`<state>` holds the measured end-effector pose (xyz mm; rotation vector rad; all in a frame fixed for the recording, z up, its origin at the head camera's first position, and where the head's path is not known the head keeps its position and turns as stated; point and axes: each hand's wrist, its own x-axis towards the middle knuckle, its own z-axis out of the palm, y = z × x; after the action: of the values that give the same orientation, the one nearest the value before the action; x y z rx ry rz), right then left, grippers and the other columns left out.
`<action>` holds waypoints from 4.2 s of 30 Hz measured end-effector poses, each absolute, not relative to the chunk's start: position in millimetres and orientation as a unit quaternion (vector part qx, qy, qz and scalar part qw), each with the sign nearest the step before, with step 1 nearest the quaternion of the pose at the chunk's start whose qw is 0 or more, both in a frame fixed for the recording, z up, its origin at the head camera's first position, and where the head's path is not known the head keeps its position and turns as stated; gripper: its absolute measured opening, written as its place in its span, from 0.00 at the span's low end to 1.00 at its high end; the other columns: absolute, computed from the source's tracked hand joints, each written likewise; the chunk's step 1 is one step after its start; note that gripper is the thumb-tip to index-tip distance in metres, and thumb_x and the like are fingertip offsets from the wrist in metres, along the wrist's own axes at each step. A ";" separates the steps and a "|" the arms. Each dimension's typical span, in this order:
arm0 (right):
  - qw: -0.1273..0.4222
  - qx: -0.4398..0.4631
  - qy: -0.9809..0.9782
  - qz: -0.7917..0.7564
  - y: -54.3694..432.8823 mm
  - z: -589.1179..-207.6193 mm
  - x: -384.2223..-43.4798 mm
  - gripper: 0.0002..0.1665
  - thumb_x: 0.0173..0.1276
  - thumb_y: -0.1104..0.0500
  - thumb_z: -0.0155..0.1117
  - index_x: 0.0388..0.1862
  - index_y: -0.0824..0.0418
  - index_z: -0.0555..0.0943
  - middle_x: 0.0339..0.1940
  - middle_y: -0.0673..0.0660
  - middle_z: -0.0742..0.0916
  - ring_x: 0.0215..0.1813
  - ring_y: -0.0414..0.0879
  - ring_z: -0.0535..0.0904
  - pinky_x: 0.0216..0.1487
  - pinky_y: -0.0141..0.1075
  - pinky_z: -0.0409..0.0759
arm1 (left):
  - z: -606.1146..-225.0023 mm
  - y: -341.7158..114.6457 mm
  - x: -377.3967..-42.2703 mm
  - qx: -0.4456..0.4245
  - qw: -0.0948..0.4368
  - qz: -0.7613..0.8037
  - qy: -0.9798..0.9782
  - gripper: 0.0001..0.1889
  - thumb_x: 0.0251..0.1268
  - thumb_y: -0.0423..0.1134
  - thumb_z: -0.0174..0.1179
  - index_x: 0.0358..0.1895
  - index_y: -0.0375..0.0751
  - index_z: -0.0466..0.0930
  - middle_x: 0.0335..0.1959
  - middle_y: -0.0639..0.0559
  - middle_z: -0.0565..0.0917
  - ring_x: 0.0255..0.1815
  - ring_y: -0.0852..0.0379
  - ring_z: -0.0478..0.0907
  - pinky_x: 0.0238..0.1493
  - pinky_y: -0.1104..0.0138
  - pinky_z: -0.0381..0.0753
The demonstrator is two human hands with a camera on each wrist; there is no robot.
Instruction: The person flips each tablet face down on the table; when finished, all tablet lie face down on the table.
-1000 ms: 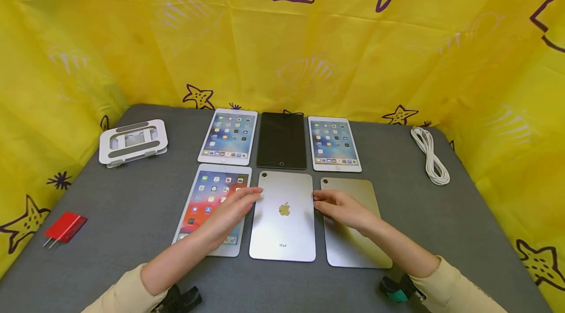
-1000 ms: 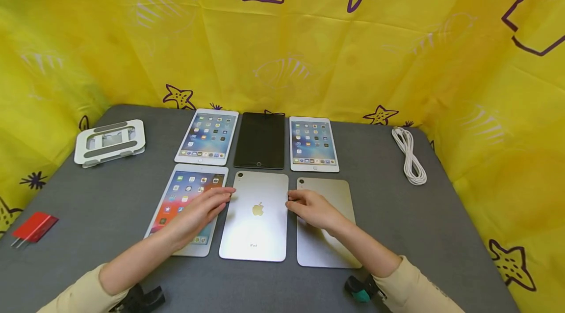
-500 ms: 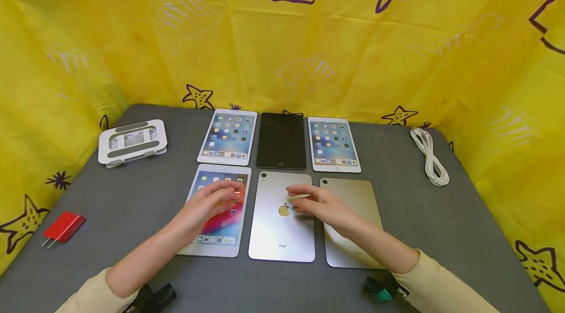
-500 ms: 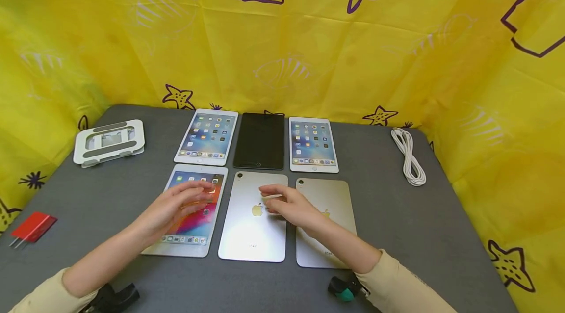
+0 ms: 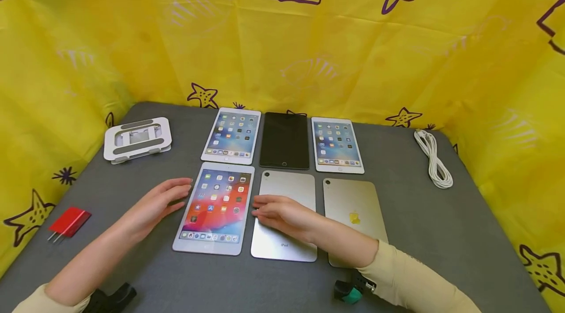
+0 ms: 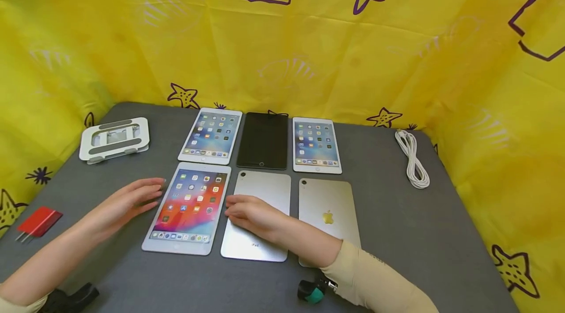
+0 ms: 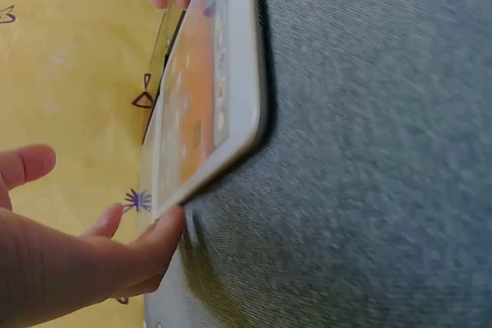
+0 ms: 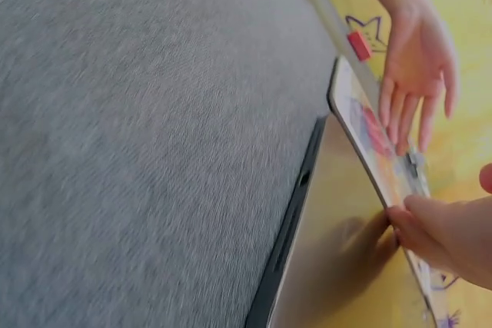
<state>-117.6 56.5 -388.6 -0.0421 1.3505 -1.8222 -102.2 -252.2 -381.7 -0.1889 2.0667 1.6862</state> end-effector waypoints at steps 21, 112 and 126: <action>0.418 0.016 0.514 -0.749 47.4 -393.0 -118.0 0.32 0.73 0.66 0.49 0.74 0.74 0.57 0.74 0.68 0.63 0.70 0.63 0.66 0.69 0.47 0.65 | -391.6 -262.3 -111.2 -0.102 0.245 0.651 0.711 0.36 0.76 0.51 0.48 0.73 0.25 0.53 0.64 0.44 0.70 0.53 0.60 0.73 0.51 0.67 0.79; 0.209 -0.116 0.641 -0.729 23.7 -367.7 -178.2 0.32 0.72 0.57 0.59 0.73 0.57 0.65 0.70 0.57 0.72 0.66 0.53 0.70 0.59 0.53 0.75 | -378.6 -169.8 -89.7 0.490 -0.162 0.403 0.756 0.42 0.41 0.55 0.78 0.60 0.38 0.74 0.69 0.40 0.68 0.71 0.39 0.61 0.70 0.67 0.59; 0.232 -0.086 0.597 -0.763 37.1 -369.6 -173.4 0.31 0.73 0.64 0.54 0.74 0.61 0.63 0.72 0.63 0.69 0.63 0.59 0.71 0.56 0.51 0.78 | -381.0 -160.8 -94.2 0.527 -0.195 0.348 0.750 0.36 0.44 0.50 0.75 0.60 0.41 0.78 0.66 0.42 0.72 0.66 0.39 0.69 0.67 0.67 0.65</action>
<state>-173.4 37.1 -369.6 -0.2353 1.6412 -2.0970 -94.2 -160.8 -381.0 1.8997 2.7027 1.2533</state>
